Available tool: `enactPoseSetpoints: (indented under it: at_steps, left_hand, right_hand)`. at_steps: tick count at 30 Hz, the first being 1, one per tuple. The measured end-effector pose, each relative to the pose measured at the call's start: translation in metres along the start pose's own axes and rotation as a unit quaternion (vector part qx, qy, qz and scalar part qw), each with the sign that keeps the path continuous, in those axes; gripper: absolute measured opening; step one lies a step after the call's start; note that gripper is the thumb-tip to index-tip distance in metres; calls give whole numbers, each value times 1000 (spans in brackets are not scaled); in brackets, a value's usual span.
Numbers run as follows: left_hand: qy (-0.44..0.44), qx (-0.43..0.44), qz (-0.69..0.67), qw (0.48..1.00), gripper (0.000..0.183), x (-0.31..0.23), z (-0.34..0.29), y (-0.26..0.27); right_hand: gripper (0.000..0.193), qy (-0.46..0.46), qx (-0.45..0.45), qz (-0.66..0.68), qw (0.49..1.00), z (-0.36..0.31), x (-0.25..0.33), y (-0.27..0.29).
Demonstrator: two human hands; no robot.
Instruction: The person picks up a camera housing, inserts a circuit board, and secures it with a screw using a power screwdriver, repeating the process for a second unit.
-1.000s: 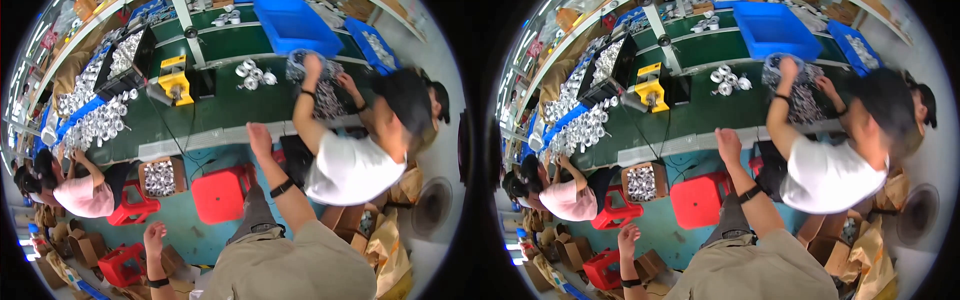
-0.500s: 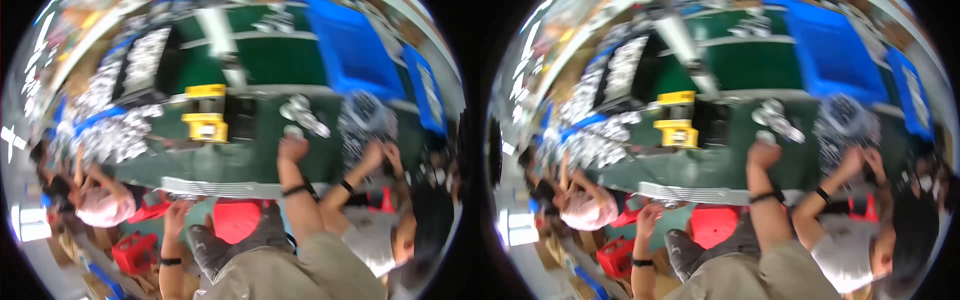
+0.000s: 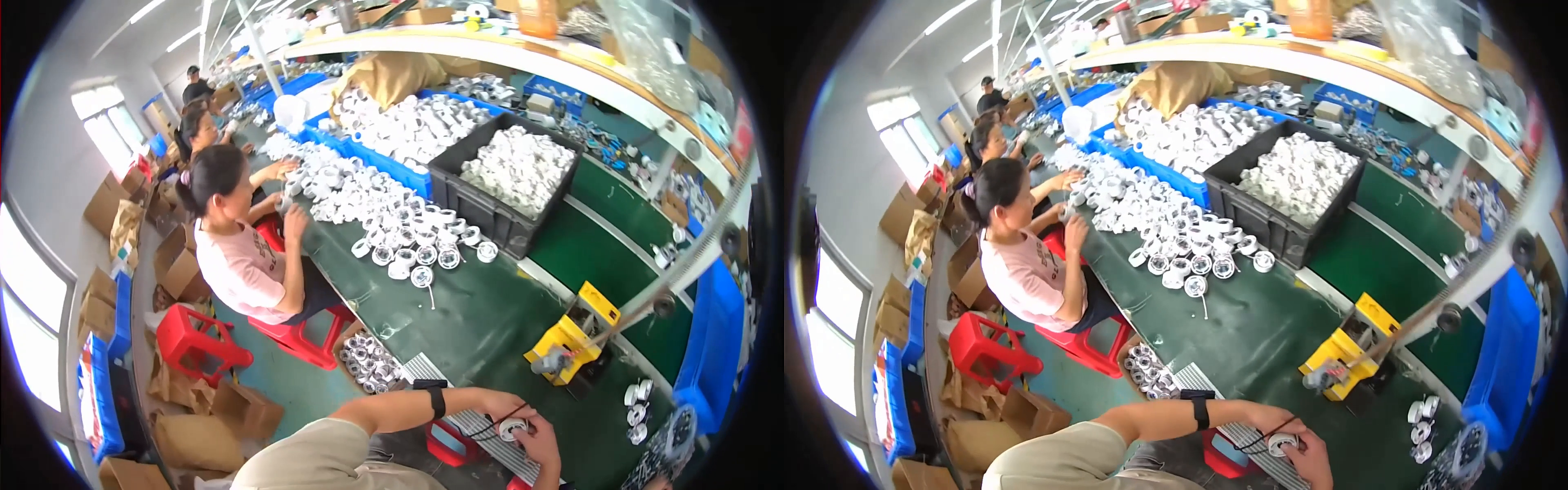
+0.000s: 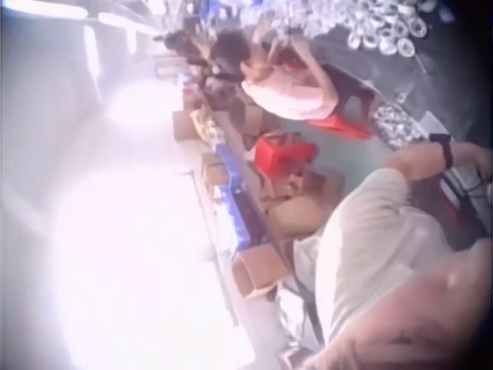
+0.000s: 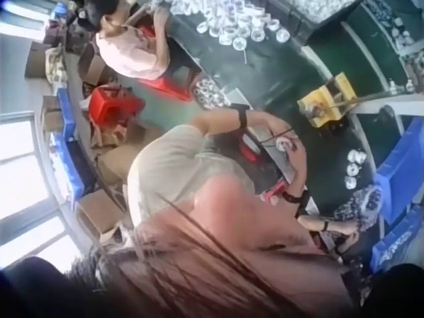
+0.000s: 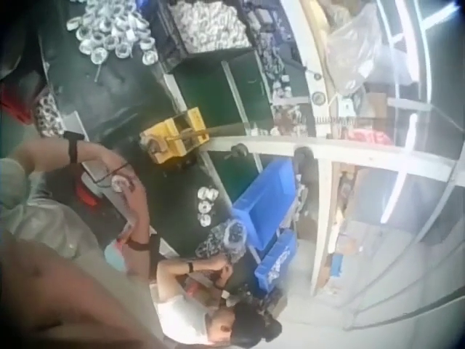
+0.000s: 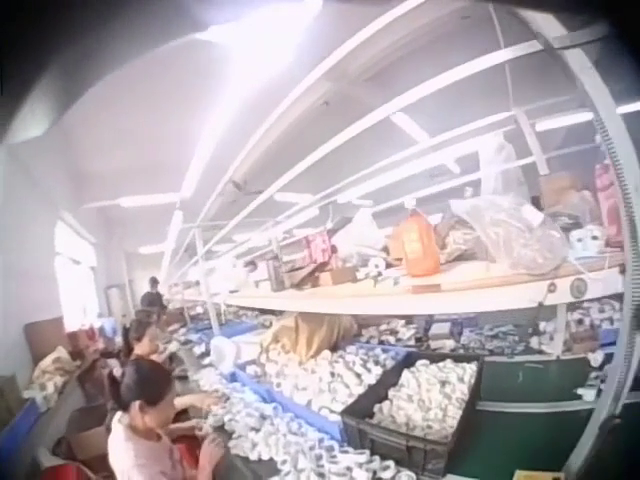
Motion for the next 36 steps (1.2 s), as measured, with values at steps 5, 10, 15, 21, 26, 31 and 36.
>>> enactPoseSetpoints:
  at_steps: [5, 10, 15, 21, 26, 31, 36]
  left_hand:
    - [-69, -64, 30, 995, 54, 5, -6, 17]
    - [-114, -136, 9, 984, 54, 18, -8, 25]
    - [-163, -221, 48, 960, 50, 14, -4, 20]
    - [-226, -218, 42, 948, 41, -7, 3, 8]
    - [-249, -201, 6, 947, 35, -16, 1, 26]
    - [-133, -221, -67, 964, 39, -15, 28, 17]
    - [-169, -242, -88, 951, 36, -18, 35, 9]
  right_hand:
    - [19, 88, -62, -75, 991, 33, 9, 3]
    - [21, 132, -124, 58, 982, 44, 9, 6]
    - [11, 169, -123, -22, 978, 45, 8, 22]
    - [17, 218, -67, 8, 974, 25, 5, 32]
    - [19, 253, -120, 48, 959, 38, 6, 36]
    - [12, 308, -222, -25, 925, 26, 3, 44]
    - [6, 364, -312, -124, 869, 16, 5, 47]
Point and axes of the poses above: each hand's wrist, its own z-axis towards the middle knuckle, its own y-axis out of the back of the hand, x = y × z, the point moved 3 cm from there along z, towards the middle knuckle, and after that the axes turned 14 degrees about -y, right-handed, at the moved point
